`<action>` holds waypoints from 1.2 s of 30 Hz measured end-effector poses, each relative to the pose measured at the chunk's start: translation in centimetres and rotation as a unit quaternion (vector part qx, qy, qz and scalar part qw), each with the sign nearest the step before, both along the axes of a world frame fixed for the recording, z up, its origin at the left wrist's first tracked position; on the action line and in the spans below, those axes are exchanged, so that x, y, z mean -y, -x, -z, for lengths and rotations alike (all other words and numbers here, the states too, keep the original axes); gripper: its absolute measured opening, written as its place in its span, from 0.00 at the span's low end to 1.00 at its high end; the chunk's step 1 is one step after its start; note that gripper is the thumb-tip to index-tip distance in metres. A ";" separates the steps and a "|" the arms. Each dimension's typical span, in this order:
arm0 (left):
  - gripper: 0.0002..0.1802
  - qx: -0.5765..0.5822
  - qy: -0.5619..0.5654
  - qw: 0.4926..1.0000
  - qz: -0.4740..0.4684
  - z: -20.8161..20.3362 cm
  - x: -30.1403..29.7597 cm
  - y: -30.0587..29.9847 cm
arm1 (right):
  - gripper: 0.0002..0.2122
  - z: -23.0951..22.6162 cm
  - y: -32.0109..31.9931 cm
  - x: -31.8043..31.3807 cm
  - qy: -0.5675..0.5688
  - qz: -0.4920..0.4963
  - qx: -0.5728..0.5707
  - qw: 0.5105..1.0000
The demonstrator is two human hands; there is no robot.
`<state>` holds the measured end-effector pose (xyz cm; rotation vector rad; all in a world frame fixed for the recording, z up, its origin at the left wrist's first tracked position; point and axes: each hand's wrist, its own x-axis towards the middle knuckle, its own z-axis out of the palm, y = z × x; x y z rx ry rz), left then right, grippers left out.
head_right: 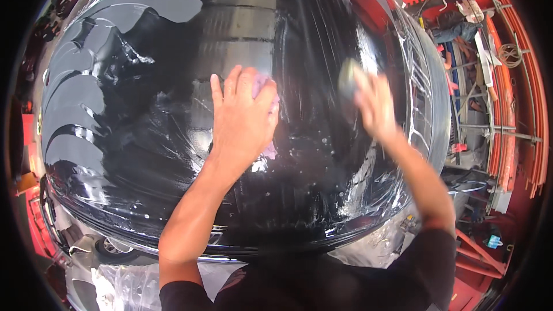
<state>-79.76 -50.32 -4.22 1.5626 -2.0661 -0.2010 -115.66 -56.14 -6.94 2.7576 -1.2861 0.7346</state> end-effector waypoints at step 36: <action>0.19 0.029 0.055 0.997 0.033 -0.1 1.3 0.4 | 0.24 1.7 6.0 10.1 0.119 0.143 0.020 0.982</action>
